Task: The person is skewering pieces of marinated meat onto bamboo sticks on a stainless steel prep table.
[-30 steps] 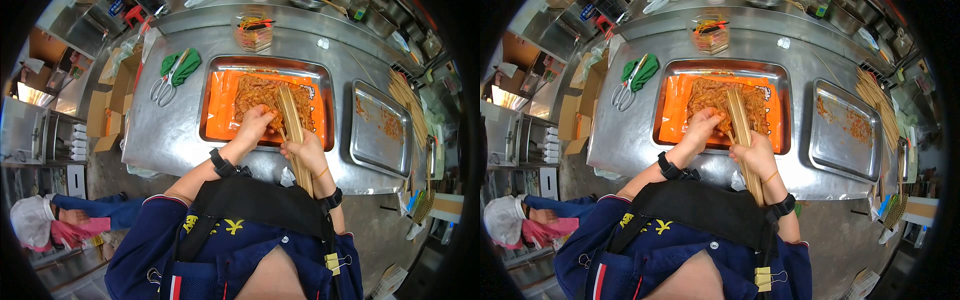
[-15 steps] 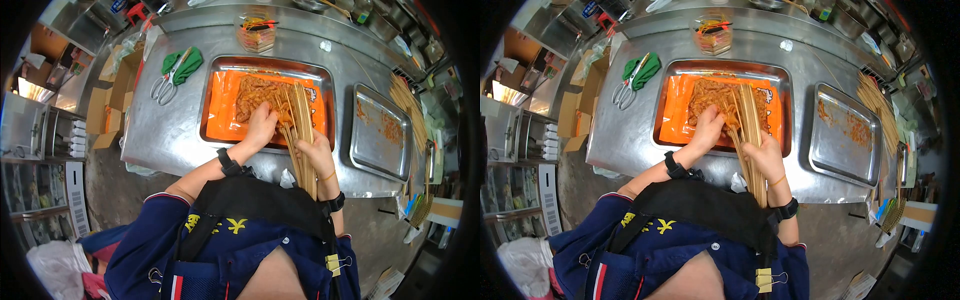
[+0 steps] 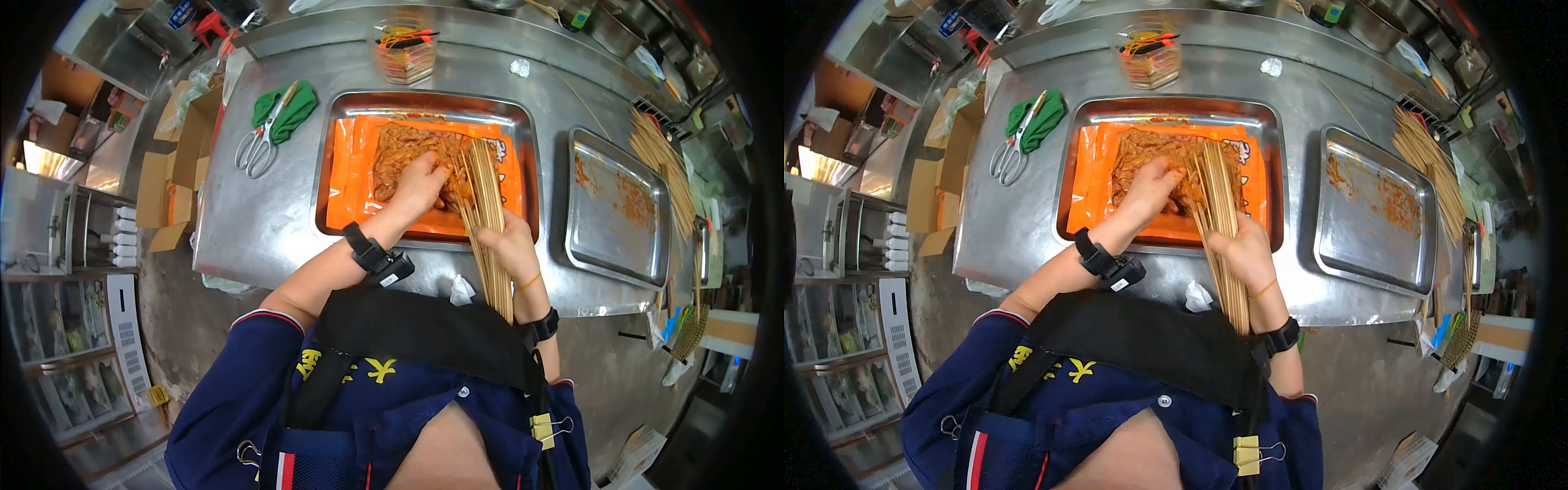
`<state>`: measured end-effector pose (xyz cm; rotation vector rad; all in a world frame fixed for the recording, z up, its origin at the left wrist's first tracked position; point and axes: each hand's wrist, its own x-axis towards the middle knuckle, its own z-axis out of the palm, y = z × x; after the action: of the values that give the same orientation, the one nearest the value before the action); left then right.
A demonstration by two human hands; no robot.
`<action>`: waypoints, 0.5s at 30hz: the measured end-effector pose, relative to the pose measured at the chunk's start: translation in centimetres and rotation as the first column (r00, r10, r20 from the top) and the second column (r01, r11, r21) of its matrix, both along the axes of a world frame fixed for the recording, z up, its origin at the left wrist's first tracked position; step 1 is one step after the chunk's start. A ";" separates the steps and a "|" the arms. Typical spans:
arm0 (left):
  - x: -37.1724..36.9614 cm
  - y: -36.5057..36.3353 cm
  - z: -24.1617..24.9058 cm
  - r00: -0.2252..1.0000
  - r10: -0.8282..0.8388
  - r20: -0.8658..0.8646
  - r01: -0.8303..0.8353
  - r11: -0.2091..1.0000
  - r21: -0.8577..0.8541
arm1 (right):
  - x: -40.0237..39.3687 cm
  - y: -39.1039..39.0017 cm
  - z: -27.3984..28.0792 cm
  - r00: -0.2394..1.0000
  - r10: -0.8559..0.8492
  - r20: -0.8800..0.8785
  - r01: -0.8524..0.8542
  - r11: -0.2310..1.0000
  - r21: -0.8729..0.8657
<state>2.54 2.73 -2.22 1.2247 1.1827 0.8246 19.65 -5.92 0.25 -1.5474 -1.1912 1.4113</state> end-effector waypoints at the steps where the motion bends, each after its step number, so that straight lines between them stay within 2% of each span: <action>1: 0.0 0.0 -0.2 1.000 0.005 0.018 -0.005 1.000 0.002 | 0.0 0.1 -0.1 0.999 -0.004 0.032 0.004 1.000 0.003; 4: -0.4 0.0 -0.2 0.998 0.007 0.059 -0.007 1.000 -0.011 | -0.1 0.2 0.2 1.000 -0.027 -0.005 0.027 0.998 -0.057; 7: -0.6 -0.3 0.3 0.994 0.002 0.107 0.004 0.998 -0.056 | -0.2 0.2 0.4 0.989 -0.090 -0.121 0.078 0.992 -0.099; 15: -0.5 -0.5 -0.3 0.980 -0.020 0.198 0.033 0.998 -0.062 | -0.3 0.5 0.3 0.993 -0.062 -0.097 0.056 0.997 -0.062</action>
<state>2.04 2.24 -2.49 1.0773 1.0221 0.8602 19.39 -5.47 0.54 -1.5221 -1.0455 1.4786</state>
